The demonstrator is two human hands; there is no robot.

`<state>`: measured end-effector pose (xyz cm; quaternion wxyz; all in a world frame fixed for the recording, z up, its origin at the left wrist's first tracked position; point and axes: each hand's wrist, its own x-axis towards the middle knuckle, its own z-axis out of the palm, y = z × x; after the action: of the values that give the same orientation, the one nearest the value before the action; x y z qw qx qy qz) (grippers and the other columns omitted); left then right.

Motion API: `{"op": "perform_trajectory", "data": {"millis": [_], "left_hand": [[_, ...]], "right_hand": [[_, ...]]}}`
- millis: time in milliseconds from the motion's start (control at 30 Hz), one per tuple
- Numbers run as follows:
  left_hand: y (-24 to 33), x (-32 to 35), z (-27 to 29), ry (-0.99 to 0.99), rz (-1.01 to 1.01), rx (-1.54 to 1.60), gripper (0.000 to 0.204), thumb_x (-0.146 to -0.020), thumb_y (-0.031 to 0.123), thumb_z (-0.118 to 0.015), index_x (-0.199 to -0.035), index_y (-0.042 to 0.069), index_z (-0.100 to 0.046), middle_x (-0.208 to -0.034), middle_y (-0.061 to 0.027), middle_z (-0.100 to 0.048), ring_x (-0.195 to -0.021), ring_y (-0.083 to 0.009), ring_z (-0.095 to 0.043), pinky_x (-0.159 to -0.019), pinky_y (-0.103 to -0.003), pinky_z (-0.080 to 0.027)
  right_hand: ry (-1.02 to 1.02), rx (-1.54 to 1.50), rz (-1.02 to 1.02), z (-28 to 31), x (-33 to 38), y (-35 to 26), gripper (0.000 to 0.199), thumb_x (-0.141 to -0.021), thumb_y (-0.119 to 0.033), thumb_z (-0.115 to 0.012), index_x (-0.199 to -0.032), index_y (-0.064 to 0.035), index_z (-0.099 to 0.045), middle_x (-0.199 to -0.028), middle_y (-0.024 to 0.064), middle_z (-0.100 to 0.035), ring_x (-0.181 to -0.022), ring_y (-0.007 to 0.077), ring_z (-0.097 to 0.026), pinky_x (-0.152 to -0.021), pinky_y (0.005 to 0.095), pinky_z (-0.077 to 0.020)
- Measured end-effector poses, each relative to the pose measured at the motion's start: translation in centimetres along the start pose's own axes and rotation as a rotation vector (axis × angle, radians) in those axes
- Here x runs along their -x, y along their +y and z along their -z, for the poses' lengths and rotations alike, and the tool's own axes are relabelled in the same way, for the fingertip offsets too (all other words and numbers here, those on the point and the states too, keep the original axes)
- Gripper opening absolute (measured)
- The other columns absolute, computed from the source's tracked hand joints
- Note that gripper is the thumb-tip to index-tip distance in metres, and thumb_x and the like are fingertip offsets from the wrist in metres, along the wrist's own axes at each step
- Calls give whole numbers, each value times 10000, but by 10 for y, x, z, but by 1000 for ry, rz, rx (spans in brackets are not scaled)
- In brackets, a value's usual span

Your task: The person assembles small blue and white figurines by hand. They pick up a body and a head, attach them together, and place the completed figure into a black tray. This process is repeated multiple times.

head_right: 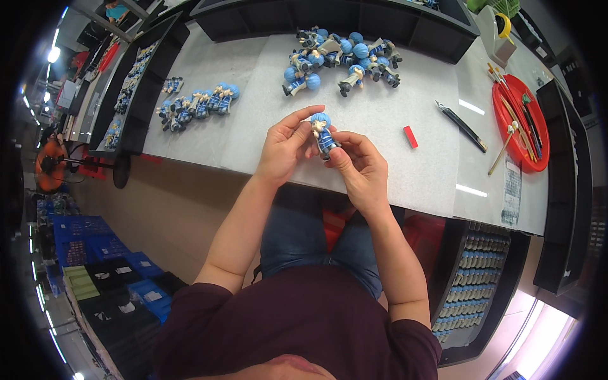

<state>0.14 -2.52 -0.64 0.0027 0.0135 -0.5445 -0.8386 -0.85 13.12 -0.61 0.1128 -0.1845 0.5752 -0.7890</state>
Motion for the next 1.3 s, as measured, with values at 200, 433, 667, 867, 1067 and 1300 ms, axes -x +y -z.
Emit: {"op": "perform_trajectory", "data": {"millis": [200,433,667,867,1067,1300], "left_hand": [[0,-2,1,-5,-17,-22,307,-927,110,-420,-1216,19,-468,-934,-88,-616,-676,-67,-529,-546,-167,-404],[-8,4,-5,-30,-189,-187,470,-853,74,-571,-1283,16,-391,-1016,-63,-573,-856,-85,-549,-753,-223,-464],[2,8,9,195,-316,-309,498,-806,49,-629,-1260,10,-427,-964,-27,-565,-819,-65,-526,-728,-211,-462],[76,5,84,794,-618,-998,498,-708,59,-712,-1158,17,-503,-996,-92,-536,-777,-122,-544,-661,-241,-468],[98,6,155,894,-578,-1421,338,-705,99,-671,-1010,8,-559,-934,-148,-575,-853,-315,-558,-752,-375,-446],[94,6,161,859,-553,-1620,266,-745,143,-642,-959,-12,-607,-919,-150,-610,-888,-324,-547,-797,-391,-422]], "right_hand": [[14,-12,1,1,-2,0,275,-866,-114,-573,-1084,44,-514,-1056,136,-573,-909,157,-571,-733,278,-508],[10,93,16,2,-1,8,244,-858,-44,-563,-1077,56,-520,-1084,142,-566,-949,169,-563,-827,293,-469],[-18,202,65,-5,2,3,262,-867,-108,-566,-1084,36,-537,-1181,162,-516,-1079,209,-507,-830,316,-474],[-19,238,71,-6,2,3,241,-884,-119,-542,-1071,33,-543,-1129,147,-545,-1034,204,-535,-780,303,-488],[-16,275,56,-7,1,4,207,-880,-83,-538,-1045,41,-552,-1032,113,-584,-984,172,-554,-771,280,-480],[-128,613,74,-30,-22,-15,237,-784,-3,-605,-1019,7,-578,-978,99,-611,-849,173,-602,-713,262,-482]]}}
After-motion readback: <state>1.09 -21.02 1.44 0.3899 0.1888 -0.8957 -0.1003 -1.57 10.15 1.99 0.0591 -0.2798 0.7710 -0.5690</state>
